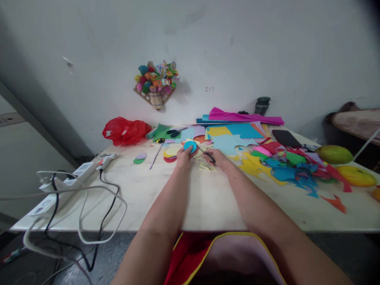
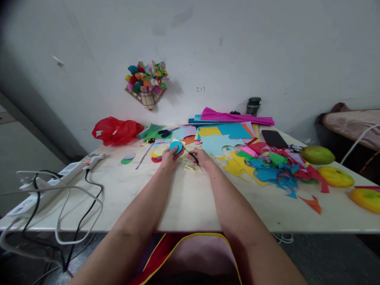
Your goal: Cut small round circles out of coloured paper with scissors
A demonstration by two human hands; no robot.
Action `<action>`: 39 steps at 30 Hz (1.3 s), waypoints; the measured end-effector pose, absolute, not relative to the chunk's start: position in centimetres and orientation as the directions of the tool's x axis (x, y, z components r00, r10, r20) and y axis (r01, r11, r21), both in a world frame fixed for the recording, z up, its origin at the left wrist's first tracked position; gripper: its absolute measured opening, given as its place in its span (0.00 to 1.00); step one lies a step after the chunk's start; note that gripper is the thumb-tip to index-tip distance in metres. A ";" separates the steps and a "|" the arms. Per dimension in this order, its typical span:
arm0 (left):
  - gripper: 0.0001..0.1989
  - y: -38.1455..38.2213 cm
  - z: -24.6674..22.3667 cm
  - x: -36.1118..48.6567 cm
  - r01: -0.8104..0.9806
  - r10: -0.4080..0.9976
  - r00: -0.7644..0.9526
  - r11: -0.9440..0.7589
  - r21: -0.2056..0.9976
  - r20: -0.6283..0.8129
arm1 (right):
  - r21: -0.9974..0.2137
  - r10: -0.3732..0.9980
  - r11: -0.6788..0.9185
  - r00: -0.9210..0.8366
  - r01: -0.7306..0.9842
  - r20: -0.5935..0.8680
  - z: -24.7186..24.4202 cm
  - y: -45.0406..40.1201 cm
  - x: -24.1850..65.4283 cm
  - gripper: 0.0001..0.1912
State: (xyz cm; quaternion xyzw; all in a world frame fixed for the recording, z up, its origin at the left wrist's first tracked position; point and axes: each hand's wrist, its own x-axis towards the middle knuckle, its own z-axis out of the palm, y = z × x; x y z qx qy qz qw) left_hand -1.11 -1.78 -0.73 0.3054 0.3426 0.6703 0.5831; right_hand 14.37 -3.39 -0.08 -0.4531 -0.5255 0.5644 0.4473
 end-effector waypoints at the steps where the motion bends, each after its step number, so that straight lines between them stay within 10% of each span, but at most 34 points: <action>1: 0.10 -1.8 -0.8 -1.1 -0.572 0.991 -0.133 -0.088 0.816 0.014 | -0.998 0.981 -0.044 -0.188 -0.034 -0.037 -0.1 -3.4 14.4 0.05; 39: 0.12 -1.6 -1.1 -1.2 -0.527 0.989 -0.150 -0.085 0.846 0.006 | -0.998 0.984 -0.042 -0.177 -0.042 -0.034 -0.3 -3.7 14.2 0.06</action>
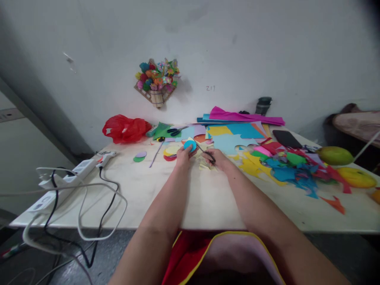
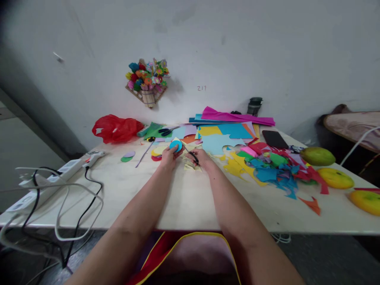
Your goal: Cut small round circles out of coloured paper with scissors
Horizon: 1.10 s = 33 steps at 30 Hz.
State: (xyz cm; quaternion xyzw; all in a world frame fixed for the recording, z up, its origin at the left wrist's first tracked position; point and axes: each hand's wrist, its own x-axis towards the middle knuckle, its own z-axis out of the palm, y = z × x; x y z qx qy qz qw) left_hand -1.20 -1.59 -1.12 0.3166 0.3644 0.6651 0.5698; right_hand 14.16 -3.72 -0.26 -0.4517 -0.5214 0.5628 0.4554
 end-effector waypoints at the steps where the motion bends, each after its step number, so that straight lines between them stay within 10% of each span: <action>1: 0.12 -1.6 -1.1 -1.2 -0.524 0.989 -0.145 -0.080 0.848 0.004 | -0.998 0.984 -0.035 -0.177 -0.044 -0.027 -0.2 -3.8 14.2 0.06; 33: 0.12 -1.7 -0.8 -1.1 -0.532 0.987 -0.159 -0.072 0.844 -0.016 | -0.999 0.988 -0.037 -0.152 0.016 -0.039 0.9 -4.5 14.1 0.04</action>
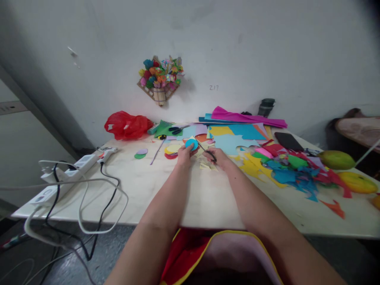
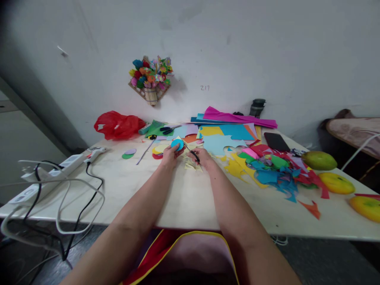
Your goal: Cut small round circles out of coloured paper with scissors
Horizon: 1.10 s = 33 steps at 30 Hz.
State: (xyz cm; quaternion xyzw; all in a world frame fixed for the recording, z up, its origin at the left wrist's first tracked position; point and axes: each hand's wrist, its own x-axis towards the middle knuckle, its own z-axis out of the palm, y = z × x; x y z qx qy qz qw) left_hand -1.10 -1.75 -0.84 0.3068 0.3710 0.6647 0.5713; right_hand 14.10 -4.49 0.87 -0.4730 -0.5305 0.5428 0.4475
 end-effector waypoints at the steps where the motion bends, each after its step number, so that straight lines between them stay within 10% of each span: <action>1: 0.12 -1.8 -0.8 -1.1 -0.529 0.987 -0.158 -0.071 0.846 -0.016 | -0.999 0.987 -0.039 -0.154 0.008 -0.040 0.9 -4.5 14.1 0.04; 33: 0.09 -2.1 -0.3 -1.2 -0.524 0.983 -0.178 -0.065 0.849 -0.035 | -0.998 0.982 -0.046 -0.182 0.033 -0.051 0.4 -4.4 14.4 0.08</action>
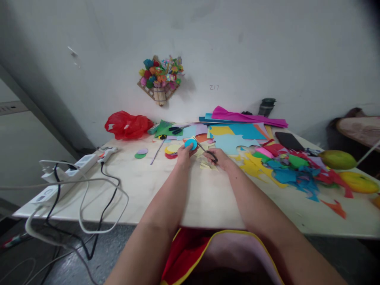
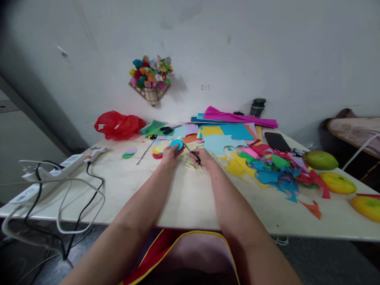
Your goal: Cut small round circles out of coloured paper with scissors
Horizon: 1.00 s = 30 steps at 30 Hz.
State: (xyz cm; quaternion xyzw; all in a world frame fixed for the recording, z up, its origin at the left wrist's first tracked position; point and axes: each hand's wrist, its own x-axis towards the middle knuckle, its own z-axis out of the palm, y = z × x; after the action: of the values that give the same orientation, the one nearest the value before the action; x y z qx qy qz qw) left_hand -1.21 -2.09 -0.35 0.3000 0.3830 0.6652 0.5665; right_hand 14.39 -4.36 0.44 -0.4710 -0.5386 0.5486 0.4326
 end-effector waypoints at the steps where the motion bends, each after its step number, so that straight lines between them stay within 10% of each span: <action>1: 0.10 -2.1 -0.3 -1.2 -0.520 0.984 -0.175 -0.064 0.852 -0.033 | -0.999 0.981 -0.042 -0.186 0.025 -0.046 0.3 -4.3 14.5 0.08; 30: 0.12 -2.0 -0.6 -1.0 -0.514 0.985 -0.174 -0.077 0.855 -0.016 | -0.999 0.989 -0.032 -0.146 0.035 -0.036 0.7 -4.4 14.3 0.07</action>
State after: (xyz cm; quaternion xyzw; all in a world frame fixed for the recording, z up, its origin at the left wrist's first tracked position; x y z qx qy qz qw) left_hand -0.96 -2.00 -0.61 0.3096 0.3802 0.6652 0.5631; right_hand 14.26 -4.43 0.73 -0.4785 -0.5347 0.5356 0.4453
